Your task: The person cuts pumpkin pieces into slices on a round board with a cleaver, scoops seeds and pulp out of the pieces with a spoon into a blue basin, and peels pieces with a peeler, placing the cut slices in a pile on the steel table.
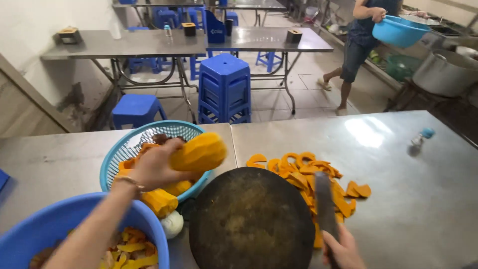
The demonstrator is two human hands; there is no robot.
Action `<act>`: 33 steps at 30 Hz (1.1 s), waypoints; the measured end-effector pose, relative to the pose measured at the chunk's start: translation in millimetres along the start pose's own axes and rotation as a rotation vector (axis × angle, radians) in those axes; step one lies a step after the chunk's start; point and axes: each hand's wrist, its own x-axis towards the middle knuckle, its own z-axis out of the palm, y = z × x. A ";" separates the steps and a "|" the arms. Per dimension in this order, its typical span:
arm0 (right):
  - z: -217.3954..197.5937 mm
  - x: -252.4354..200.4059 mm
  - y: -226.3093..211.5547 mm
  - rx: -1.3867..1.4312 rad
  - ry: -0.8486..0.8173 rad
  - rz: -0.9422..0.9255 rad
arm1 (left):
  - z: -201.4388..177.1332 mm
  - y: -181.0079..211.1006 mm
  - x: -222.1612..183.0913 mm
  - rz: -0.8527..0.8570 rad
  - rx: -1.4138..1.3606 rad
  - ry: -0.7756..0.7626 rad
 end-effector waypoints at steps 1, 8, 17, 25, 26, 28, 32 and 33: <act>33.3 -25.6 -39.1 -0.061 0.028 0.060 | 20.5 5.9 5.8 0.115 -0.256 0.091; 104.9 -48.3 -96.0 -0.694 -0.039 0.047 | 218.0 72.5 55.2 0.149 -0.634 -0.242; 104.0 -60.7 -77.3 -1.093 -0.096 -0.173 | 251.2 127.6 46.2 0.195 0.158 -0.170; 99.2 -106.1 -134.4 -1.151 -0.154 -0.126 | 247.5 159.1 49.7 0.088 0.216 -0.250; 101.0 -101.8 -130.3 -1.155 -0.149 -0.121 | 251.1 158.2 52.7 0.094 0.210 -0.251; 106.6 -91.7 -121.3 -1.217 -0.205 -0.053 | 258.3 152.9 57.5 0.075 0.165 -0.199; 128.9 -41.9 -86.1 -1.224 -0.182 -0.088 | 265.4 151.3 53.1 0.053 0.123 -0.163; 128.9 -28.0 -85.5 -1.223 -0.172 -0.116 | 266.9 150.6 53.0 0.053 0.108 -0.129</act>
